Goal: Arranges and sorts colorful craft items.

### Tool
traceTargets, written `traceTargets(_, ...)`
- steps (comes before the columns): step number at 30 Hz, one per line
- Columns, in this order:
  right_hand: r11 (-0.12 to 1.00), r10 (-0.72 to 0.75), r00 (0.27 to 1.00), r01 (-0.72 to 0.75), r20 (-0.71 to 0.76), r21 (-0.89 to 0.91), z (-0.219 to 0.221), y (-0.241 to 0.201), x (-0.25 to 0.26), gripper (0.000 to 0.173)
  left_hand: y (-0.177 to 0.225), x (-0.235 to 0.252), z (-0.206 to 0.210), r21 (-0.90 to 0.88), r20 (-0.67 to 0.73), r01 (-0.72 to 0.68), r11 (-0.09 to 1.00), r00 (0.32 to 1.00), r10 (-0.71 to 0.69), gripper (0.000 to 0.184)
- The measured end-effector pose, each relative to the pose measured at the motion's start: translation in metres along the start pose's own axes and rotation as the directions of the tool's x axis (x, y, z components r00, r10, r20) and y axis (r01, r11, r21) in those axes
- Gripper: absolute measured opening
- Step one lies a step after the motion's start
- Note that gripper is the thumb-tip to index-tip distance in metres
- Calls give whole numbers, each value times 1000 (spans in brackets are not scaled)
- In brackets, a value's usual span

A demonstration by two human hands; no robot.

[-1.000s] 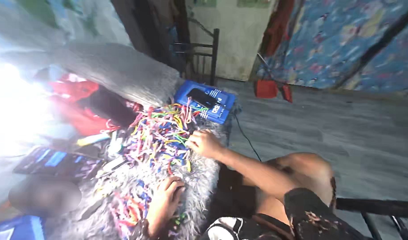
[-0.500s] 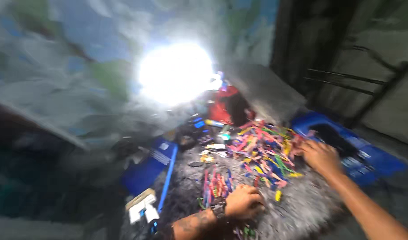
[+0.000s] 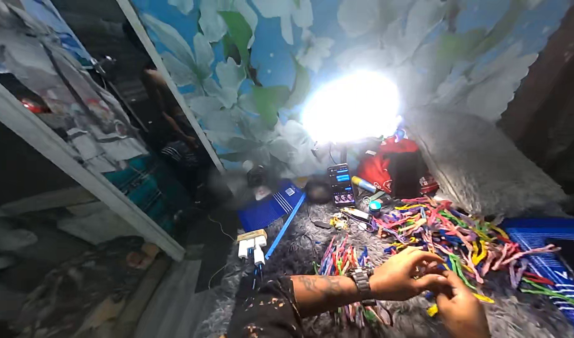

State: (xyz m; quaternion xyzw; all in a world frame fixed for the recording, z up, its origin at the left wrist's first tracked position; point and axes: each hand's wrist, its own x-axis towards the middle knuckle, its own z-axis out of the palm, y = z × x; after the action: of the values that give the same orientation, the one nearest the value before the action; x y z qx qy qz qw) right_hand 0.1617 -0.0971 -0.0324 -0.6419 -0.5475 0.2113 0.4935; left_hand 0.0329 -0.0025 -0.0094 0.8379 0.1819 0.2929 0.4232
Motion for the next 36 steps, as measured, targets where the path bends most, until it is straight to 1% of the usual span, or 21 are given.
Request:
traceTargets(2,996,65,997,-64,-30,59,7,-8,-13,37,4,1,6,25,-59,-80,997,995,81,25)
traceTargets(4,984,99,993,-88,-68,154,8,-11,-21,37,6,-2,11,37,-84,-138,990,987,141,21)
traceTargets(7,960,92,987,-53,-131,276,4,-9,-28,29,9,-5,14,16,-98,-136,991,986,137,25)
traceTargets(9,955,97,985,-52,-142,291,0,-11,-32,29,11,-7,15,8,-96,-128,992,987,129,25)
traceTargets(11,968,88,987,-53,-134,244,-4,-13,-35,28,13,-8,13,-6,-85,-115,993,990,114,24)
traceTargets(13,987,50,991,-30,-128,156,-6,-13,-37,26,17,-9,11,-50,-61,-85,995,995,82,26)
traceTargets(15,999,-7,991,13,-134,42,-11,-10,-37,28,21,-9,7,-74,1,-34,997,999,34,30)
traceTargets(17,996,-64,991,56,-119,-71,-22,-6,-34,30,26,-11,-3,-5,96,19,1000,995,-19,34)
traceTargets(18,991,-86,991,74,-99,-113,-30,-3,-32,30,27,-13,-7,57,128,9,998,992,-16,32)
traceTargets(20,978,-124,992,116,-34,-171,-47,0,-26,30,28,-20,-17,204,204,-70,976,979,28,27)
traceTargets(22,958,-160,984,175,80,-228,-62,-4,-24,28,27,-30,-23,307,300,-143,941,953,46,27)
traceTargets(24,908,-232,948,291,216,-302,-69,-14,-24,26,28,-39,-29,360,381,-190,913,924,42,28)
traceTargets(26,834,-327,891,429,315,-348,-69,-19,-25,23,30,-48,-37,378,433,-239,895,899,57,28)
traceTargets(27,794,-370,863,486,344,-364,-69,-21,-25,21,29,-52,-41,376,438,-269,887,895,86,27)
traceTargets(29,738,-414,826,551,382,-391,-69,-33,-29,17,27,-62,-48,378,399,-345,859,898,185,25)
traceTargets(30,716,-418,818,564,396,-411,-70,-41,-31,16,29,-67,-53,386,384,-348,854,903,194,25)
traceTargets(32,664,-414,808,584,420,-468,-71,-61,-37,15,34,-77,-61,397,356,-300,867,921,156,24)
traceTargets(33,630,-425,798,599,427,-494,-71,-71,-39,15,35,-82,-65,387,325,-287,876,932,161,22)
traceTargets(34,593,-443,785,618,432,-516,-71,-81,-40,15,33,-87,-70,366,289,-306,879,935,205,20)
traceTargets(36,512,-490,750,660,444,-550,-70,-98,-40,16,27,-96,-77,361,190,-415,835,909,370,17)
